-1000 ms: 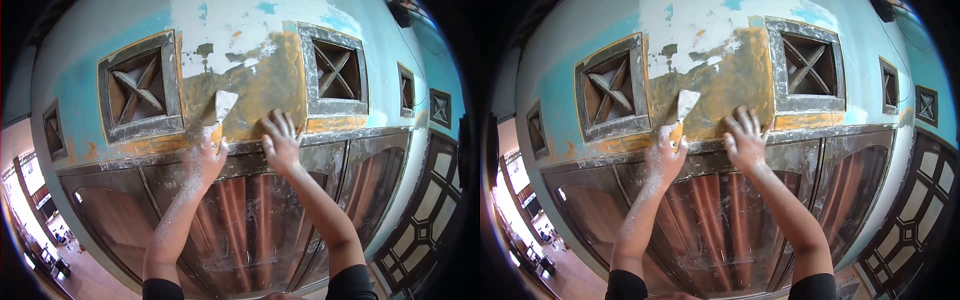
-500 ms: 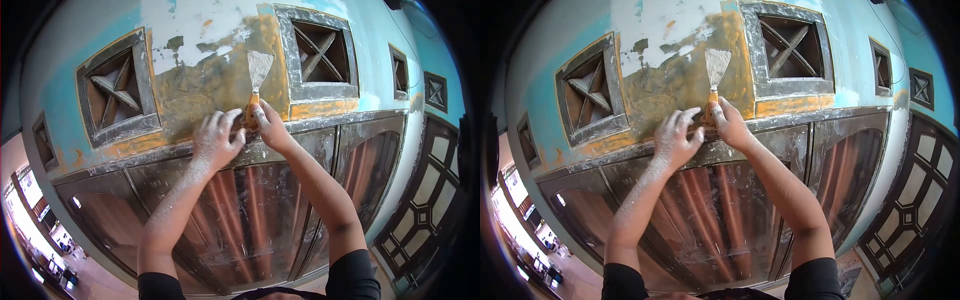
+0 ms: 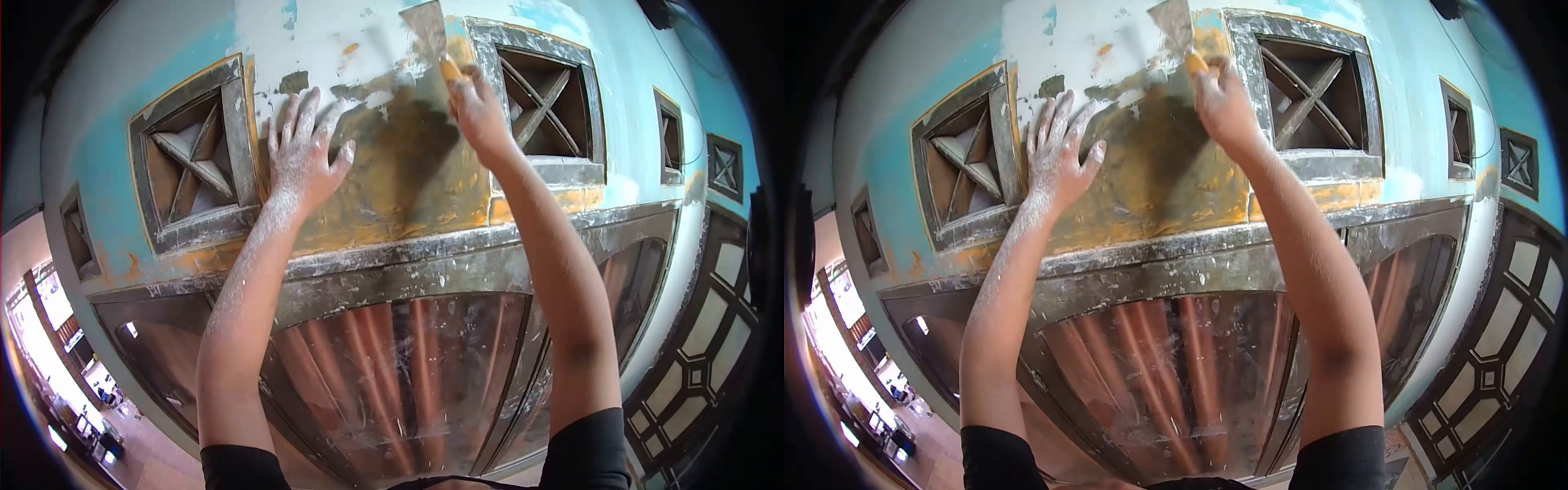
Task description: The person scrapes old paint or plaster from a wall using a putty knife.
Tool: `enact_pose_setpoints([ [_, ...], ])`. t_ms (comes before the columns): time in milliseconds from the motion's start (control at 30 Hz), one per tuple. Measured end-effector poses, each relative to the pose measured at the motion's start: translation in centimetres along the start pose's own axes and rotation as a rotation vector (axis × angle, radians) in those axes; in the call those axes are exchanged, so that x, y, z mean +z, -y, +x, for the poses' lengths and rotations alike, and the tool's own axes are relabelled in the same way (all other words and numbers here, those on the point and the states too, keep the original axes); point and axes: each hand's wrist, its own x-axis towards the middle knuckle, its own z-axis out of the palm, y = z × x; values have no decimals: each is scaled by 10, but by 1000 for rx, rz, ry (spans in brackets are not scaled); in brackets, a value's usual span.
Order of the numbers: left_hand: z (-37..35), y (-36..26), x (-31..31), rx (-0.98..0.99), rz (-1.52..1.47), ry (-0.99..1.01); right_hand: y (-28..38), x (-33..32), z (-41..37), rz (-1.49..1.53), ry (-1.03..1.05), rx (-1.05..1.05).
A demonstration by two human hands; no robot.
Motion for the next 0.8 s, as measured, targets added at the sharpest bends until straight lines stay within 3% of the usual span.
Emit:
enact_pose_setpoints([
  [67,14,10,10,-21,137,25,4,-2,34,58,-64,3],
  [200,31,24,11,-38,119,18,1,-19,85,-45,-179,-66],
  [333,44,38,14,-22,149,-4,-15,-24,101,-324,-267,-193],
  [367,46,40,14,-25,169,-7,-19,-24,100,-324,-267,-190],
  [433,49,46,17,-20,189,-16,-3,-20,82,-604,-289,-220],
  [567,64,62,21,-11,229,-55,-11,-35,87,-507,-92,-200],
  [667,77,78,26,8,198,-120,-13,-41,90,-518,-184,-291],
  [800,88,87,30,12,242,-172,-16,-53,117,-816,-199,-326],
])
